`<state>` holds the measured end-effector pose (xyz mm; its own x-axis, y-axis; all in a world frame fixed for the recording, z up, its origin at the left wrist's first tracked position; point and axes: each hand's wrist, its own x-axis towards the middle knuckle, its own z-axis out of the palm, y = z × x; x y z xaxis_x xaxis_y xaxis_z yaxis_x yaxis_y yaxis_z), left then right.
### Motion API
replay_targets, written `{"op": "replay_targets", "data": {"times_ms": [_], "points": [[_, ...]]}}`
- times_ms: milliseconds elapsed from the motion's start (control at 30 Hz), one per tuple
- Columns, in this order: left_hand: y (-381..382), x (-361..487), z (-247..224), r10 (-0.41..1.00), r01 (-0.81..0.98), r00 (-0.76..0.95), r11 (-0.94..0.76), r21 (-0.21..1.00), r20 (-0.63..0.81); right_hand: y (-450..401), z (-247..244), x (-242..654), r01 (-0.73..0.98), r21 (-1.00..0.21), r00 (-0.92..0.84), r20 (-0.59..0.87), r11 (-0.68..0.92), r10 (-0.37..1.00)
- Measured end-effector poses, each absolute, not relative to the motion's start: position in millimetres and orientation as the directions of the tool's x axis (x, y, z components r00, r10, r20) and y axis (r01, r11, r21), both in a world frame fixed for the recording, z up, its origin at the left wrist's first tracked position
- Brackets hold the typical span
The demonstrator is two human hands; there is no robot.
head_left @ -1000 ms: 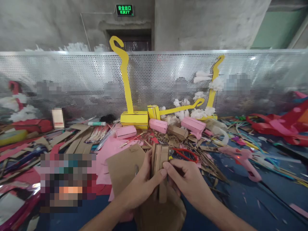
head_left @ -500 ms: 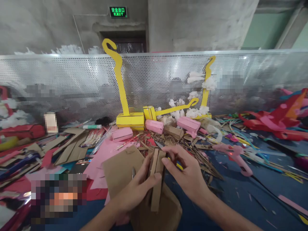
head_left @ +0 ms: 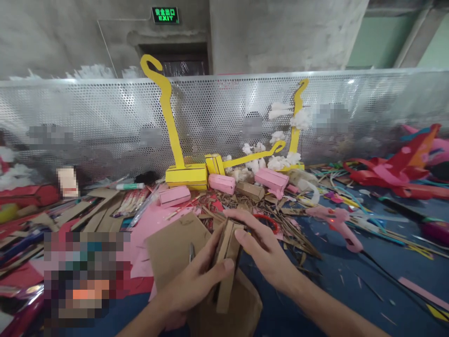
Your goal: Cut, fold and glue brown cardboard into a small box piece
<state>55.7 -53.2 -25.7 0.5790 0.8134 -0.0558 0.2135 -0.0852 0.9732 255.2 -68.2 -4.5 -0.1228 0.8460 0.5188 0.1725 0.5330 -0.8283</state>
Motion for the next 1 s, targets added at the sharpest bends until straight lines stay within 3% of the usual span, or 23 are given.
{"op": "replay_targets", "data": {"times_ms": [133,267,433,533,700,1000], "points": [[-47.1,57.6,-24.8,0.813,0.180,0.582,-0.169,0.969,0.034,-62.4,-6.0,258.8,0.154,-0.867,-0.093,0.464,0.473,0.881],[-43.4,58.0,-24.5,0.767,0.114,0.619,-0.300,0.947,0.168,-48.3,-17.8,259.8,-0.002,-0.904,0.149,0.421,0.426,0.895],[-48.1,63.1,-17.7,0.761,0.226,0.537,-0.545,0.808,0.363,-39.2,-29.9,256.7,-0.109,-0.897,0.343,0.371,0.429,0.863],[-48.9,64.5,-13.6,0.756,0.267,0.458,-0.618,0.739,0.467,-40.8,-31.6,252.9,-0.152,-0.896,0.354,0.345,0.417,0.869],[-46.8,61.6,-12.5,0.746,0.202,0.411,-0.635,0.746,0.524,-45.7,-29.5,250.5,-0.253,-0.897,0.319,0.276,0.362,0.907],[-47.1,55.1,-13.3,0.766,0.097,0.329,-0.608,0.788,0.552,-48.7,-28.7,254.0,-0.073,-0.910,0.257,0.379,0.409,0.889]]}}
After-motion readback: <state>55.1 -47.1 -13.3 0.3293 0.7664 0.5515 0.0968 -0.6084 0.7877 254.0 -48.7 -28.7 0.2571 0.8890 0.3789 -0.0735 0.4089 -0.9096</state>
